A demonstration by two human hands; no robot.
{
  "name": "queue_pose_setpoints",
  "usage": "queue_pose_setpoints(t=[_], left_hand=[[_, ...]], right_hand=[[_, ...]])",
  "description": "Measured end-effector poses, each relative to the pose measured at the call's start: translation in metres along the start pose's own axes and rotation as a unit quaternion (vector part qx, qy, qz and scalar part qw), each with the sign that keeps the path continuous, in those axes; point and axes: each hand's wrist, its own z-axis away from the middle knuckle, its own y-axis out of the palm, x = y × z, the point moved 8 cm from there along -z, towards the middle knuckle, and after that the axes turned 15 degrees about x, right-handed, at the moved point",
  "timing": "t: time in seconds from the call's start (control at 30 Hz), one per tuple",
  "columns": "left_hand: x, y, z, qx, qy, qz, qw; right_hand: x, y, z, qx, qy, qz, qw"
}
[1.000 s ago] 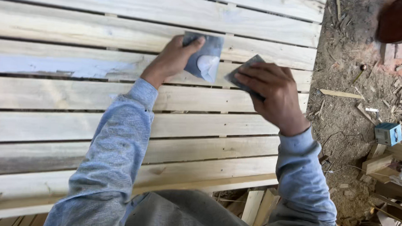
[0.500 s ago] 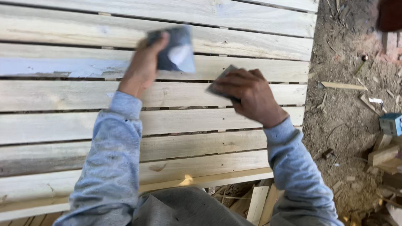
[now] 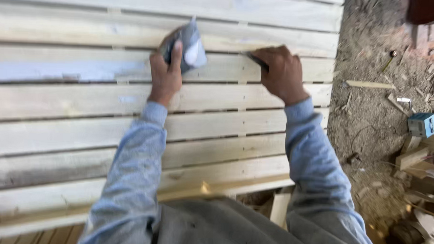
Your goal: The person sands the surface of a wooden pallet using two sanding blocks. They move the blocks back and forth across the slats, working on different sections of the pallet throughout the clip.
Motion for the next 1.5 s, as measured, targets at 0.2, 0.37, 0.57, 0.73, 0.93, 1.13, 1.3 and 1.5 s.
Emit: queue_pose_setpoints(t=[0.2,0.37,0.57,0.73,0.93,1.13,1.3,1.5], left_hand=[[0.006,0.002,0.007,-0.002,-0.023,-0.009,1.0],[0.007,-0.001,-0.003,0.002,-0.02,-0.007,1.0],[-0.002,0.005,-0.004,0.001,0.035,0.009,0.999],[0.026,0.004,0.002,0.003,-0.065,0.005,0.998],[0.008,0.006,-0.002,-0.006,0.04,0.027,0.999],[0.012,0.002,0.006,-0.005,0.059,0.021,0.998],[0.019,0.004,0.01,-0.006,0.035,0.004,0.999],[0.019,0.0,0.002,-0.011,0.063,0.017,0.998]], right_hand=[[0.025,-0.002,0.005,-0.126,-0.025,0.022,0.991],[0.026,0.0,-0.018,-0.115,-0.001,0.04,0.993],[0.02,0.0,0.029,-0.053,0.001,-0.007,0.999],[0.052,0.021,0.049,-0.106,0.013,0.029,0.994],[0.032,0.014,0.07,-0.006,0.025,-0.007,1.0],[0.056,0.031,0.1,-0.059,0.027,-0.01,0.998],[0.065,0.053,0.114,-0.05,0.035,0.05,0.997],[0.052,0.037,0.147,-0.007,0.022,-0.01,1.0]])
